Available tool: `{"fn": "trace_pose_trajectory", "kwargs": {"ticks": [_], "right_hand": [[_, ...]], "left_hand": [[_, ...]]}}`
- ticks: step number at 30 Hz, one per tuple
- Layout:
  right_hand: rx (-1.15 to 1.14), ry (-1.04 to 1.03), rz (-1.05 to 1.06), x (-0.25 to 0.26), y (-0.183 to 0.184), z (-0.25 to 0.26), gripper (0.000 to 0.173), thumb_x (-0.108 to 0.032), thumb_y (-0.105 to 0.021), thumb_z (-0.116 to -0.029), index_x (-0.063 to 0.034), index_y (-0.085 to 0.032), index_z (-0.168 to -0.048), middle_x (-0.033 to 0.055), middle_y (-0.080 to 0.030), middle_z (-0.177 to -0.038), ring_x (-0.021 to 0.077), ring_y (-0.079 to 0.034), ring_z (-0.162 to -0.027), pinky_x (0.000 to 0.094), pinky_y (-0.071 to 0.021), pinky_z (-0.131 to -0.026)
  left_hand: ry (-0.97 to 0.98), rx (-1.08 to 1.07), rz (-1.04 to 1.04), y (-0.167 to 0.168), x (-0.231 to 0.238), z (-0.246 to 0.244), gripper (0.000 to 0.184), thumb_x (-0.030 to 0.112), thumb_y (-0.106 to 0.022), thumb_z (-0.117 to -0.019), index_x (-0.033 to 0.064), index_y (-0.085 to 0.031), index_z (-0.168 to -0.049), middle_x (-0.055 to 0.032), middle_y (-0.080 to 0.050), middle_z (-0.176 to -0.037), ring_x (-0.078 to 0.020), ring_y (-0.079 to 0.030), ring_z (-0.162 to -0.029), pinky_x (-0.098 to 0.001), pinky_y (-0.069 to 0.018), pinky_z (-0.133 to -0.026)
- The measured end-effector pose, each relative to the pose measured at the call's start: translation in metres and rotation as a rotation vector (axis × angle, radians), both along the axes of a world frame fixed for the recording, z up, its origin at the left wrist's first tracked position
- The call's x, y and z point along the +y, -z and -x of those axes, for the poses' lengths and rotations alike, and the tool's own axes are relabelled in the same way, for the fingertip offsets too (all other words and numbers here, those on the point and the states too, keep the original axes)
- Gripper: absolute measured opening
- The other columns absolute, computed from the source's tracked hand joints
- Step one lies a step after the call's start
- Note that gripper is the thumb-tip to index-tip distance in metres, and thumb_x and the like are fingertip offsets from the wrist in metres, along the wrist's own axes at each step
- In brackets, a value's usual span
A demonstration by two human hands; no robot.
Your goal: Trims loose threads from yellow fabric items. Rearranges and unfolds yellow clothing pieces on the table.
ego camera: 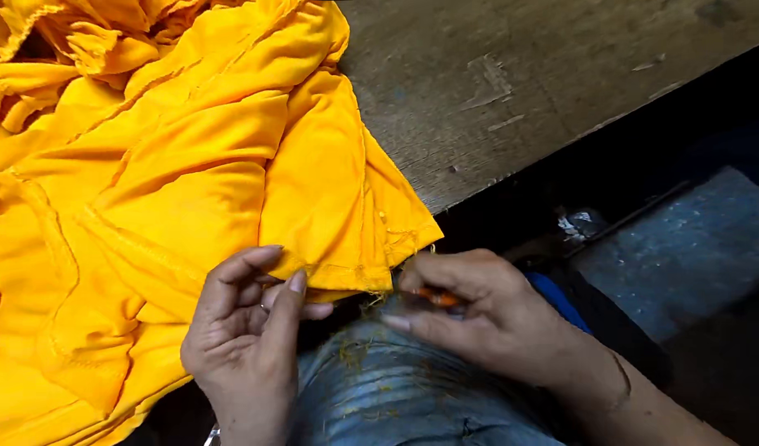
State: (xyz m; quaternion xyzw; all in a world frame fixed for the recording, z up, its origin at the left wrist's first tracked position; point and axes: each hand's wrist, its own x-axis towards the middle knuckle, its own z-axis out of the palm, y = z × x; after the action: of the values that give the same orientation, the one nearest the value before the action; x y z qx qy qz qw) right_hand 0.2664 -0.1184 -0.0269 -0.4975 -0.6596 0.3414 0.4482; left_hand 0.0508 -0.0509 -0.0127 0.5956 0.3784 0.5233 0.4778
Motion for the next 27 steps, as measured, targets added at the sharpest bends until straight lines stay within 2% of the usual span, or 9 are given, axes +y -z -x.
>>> {"fn": "trace_pose_trajectory", "kwargs": {"ticks": [2, 5, 10, 14, 16, 19, 21, 23, 27], "right_hand": [[0.017, 0.143, -0.009, 0.004, -0.003, 0.005, 0.017, -0.027, -0.075, -0.0921, -0.0127, -0.066, -0.091, -0.0108, -0.049, -0.064, -0.0034, -0.041, -0.052, 0.0122, -0.0324, -0.044], [0.023, 0.192, -0.028, 0.008, -0.004, 0.014, 0.017, -0.025, -0.075, -0.092, -0.0112, -0.066, -0.097, -0.0105, -0.051, -0.066, -0.0032, -0.042, -0.052, 0.0125, -0.0333, -0.044], [0.071, 0.161, -0.137, 0.011, -0.007, 0.03, 0.018, -0.021, -0.077, -0.0881, -0.0078, -0.067, -0.082, -0.008, -0.054, -0.066, -0.0039, -0.047, -0.057, 0.0112, -0.0376, -0.048], [-0.001, 0.2, -0.202, 0.015, -0.004, 0.042, 0.016, -0.019, -0.079, -0.0854, -0.0065, -0.07, -0.085, -0.004, -0.063, -0.075, -0.0006, -0.057, -0.066, 0.014, -0.0466, -0.054], [0.004, 0.19, -0.242, 0.017, -0.001, 0.044, 0.004, -0.007, -0.07, -0.0852, -0.0038, -0.071, -0.087, -0.0013, -0.065, -0.078, 0.0015, -0.06, -0.069, 0.0153, -0.05, -0.057], [-0.001, 0.009, -0.264, 0.014, 0.0, 0.04, 0.008, -0.005, -0.063, -0.0859, -0.0034, -0.07, -0.084, -0.0013, -0.063, -0.073, 0.0026, -0.058, -0.066, 0.0175, -0.0481, -0.055], [-0.042, -0.228, -0.25, 0.007, 0.003, 0.036, 0.011, -0.009, -0.063, -0.0888, -0.0054, -0.069, -0.081, -0.0008, -0.061, -0.07, 0.0053, -0.058, -0.064, 0.0218, -0.0463, -0.055], [-0.056, -0.388, -0.214, 0.001, 0.006, 0.033, 0.011, -0.01, -0.063, -0.0894, -0.0075, -0.064, -0.079, 0.0005, -0.059, -0.068, 0.0078, -0.056, -0.061, 0.0245, -0.0423, -0.052], [-0.031, -0.2, -0.188, -0.002, 0.004, 0.024, 0.018, -0.011, -0.067, -0.0907, -0.0085, -0.06, -0.074, -0.0028, -0.055, -0.066, 0.002, -0.053, -0.06, 0.0175, -0.0418, -0.053]], "left_hand": [[0.08, -0.078, 0.092, 0.001, -0.003, 0.0, 0.03, -0.006, -0.063, -0.0942, 0.0005, -0.069, -0.123, -0.013, -0.071, -0.109, -0.021, -0.074, -0.074, -0.0358, -0.0664, -0.062], [0.179, -0.144, 0.21, 0.001, -0.011, 0.002, 0.032, -0.003, -0.055, -0.0985, -0.0016, -0.068, -0.128, -0.0183, -0.071, -0.115, -0.0242, -0.074, -0.087, -0.0403, -0.0654, -0.077], [0.257, -0.165, 0.249, -0.004, -0.017, 0.01, 0.05, 0.037, -0.043, -0.1095, 0.0006, -0.066, -0.134, -0.0192, -0.069, -0.125, -0.0257, -0.072, -0.103, -0.0413, -0.0602, -0.09], [0.268, -0.171, 0.288, -0.007, -0.024, 0.009, 0.061, 0.048, -0.036, -0.109, 0.0015, -0.067, -0.133, -0.0189, -0.071, -0.121, -0.0269, -0.07, -0.11, -0.0418, -0.0564, -0.098], [0.244, -0.189, 0.294, -0.005, -0.025, 0.008, 0.061, 0.047, -0.035, -0.1095, 0.0013, -0.068, -0.132, -0.0183, -0.073, -0.117, -0.0256, -0.071, -0.108, -0.0408, -0.0565, -0.097], [0.172, -0.218, 0.283, -0.003, -0.022, 0.007, 0.049, 0.036, -0.042, -0.1102, 0.0007, -0.064, -0.137, -0.0178, -0.073, -0.113, -0.0247, -0.074, -0.097, -0.0403, -0.0606, -0.091], [0.062, -0.218, 0.277, -0.001, -0.02, 0.005, 0.038, 0.019, -0.055, -0.1061, 0.0006, -0.062, -0.138, -0.0162, -0.074, -0.108, -0.0236, -0.075, -0.088, -0.041, -0.0637, -0.084], [-0.015, -0.173, 0.187, 0.003, -0.016, 0.002, 0.045, 0.006, -0.069, -0.0955, -0.0012, -0.058, -0.139, -0.0143, -0.074, -0.109, -0.0243, -0.076, -0.085, -0.042, -0.0662, -0.079], [0.001, 0.081, -0.021, 0.005, -0.01, -0.005, 0.061, 0.001, -0.079, -0.0856, -0.001, -0.053, -0.14, -0.0067, -0.072, -0.112, -0.0185, -0.075, -0.083, -0.0326, -0.067, -0.074]]}}
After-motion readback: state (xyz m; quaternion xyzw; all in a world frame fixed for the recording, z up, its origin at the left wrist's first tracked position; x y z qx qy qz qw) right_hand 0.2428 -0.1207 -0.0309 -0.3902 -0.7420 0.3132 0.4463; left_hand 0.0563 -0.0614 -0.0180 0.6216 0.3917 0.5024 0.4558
